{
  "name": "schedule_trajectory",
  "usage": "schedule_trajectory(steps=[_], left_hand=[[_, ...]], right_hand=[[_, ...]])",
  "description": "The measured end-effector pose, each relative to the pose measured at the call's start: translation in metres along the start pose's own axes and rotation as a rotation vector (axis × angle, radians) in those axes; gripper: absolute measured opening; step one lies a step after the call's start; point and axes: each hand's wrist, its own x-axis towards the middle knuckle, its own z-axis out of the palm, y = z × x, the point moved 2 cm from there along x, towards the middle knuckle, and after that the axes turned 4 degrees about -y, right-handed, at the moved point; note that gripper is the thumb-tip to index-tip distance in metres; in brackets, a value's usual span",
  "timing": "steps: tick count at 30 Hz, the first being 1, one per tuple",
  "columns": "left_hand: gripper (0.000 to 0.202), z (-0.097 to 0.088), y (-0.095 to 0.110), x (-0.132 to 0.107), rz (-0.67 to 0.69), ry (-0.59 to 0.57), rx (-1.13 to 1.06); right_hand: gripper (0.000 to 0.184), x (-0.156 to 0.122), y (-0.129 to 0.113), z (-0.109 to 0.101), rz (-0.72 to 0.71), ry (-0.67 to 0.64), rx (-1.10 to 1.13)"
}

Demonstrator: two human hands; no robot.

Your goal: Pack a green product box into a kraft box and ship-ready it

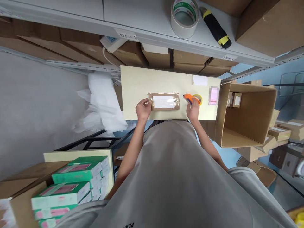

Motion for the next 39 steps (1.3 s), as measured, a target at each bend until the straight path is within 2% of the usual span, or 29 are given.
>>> schedule_trajectory(steps=[3, 5, 7, 8, 10, 12, 14, 16, 19, 22, 24, 27, 30, 35, 39], left_hand=[[0.029, 0.008, 0.006, -0.004, 0.031, -0.079, 0.099], [0.039, 0.016, 0.011, -0.006, 0.024, -0.115, 0.172], [0.057, 0.022, 0.014, -0.006, 0.008, -0.130, 0.213], [0.064, 0.024, 0.015, -0.005, 0.003, -0.136, 0.228], [0.068, 0.026, 0.013, -0.002, 0.019, -0.149, 0.254], [0.053, 0.022, 0.007, 0.003, 0.069, -0.155, 0.257], [0.040, 0.015, 0.001, 0.007, 0.143, -0.171, 0.222], [0.038, 0.010, -0.004, 0.010, 0.187, -0.204, 0.186], [0.041, 0.009, -0.006, 0.013, 0.176, -0.239, 0.173], [0.056, 0.012, -0.005, 0.014, 0.141, -0.253, 0.156], [0.064, 0.011, -0.007, 0.014, 0.125, -0.278, 0.117], [0.049, 0.002, -0.012, 0.017, 0.149, -0.305, 0.039], [0.035, -0.009, -0.014, 0.019, 0.204, -0.290, 0.014], [0.038, -0.024, -0.014, 0.023, 0.294, -0.246, -0.099], [0.042, -0.030, -0.030, 0.025, 0.311, -0.244, -0.190]], right_hand=[[0.074, -0.007, -0.039, 0.024, 0.043, -0.157, 0.235], [0.097, -0.004, -0.057, 0.044, 0.160, -0.249, 0.274], [0.111, 0.004, -0.065, 0.056, 0.256, -0.276, 0.240], [0.112, 0.008, -0.067, 0.059, 0.282, -0.277, 0.210], [0.100, 0.014, -0.066, 0.058, 0.292, -0.278, 0.147], [0.087, 0.016, -0.063, 0.051, 0.268, -0.287, 0.097], [0.081, 0.014, -0.061, 0.043, 0.240, -0.291, 0.077], [0.084, 0.010, -0.061, 0.039, 0.234, -0.289, 0.063], [0.095, 0.007, -0.069, 0.042, 0.224, -0.232, 0.008], [0.111, 0.008, -0.074, 0.048, 0.225, -0.153, -0.047], [0.099, 0.007, -0.072, 0.048, 0.229, -0.144, -0.036], [0.067, 0.001, -0.067, 0.039, 0.175, -0.133, 0.017], [0.050, -0.007, -0.066, 0.029, 0.152, -0.048, 0.018], [0.041, -0.014, -0.079, 0.030, 0.102, 0.098, 0.044], [0.043, -0.024, -0.080, 0.045, 0.118, 0.051, 0.163]])
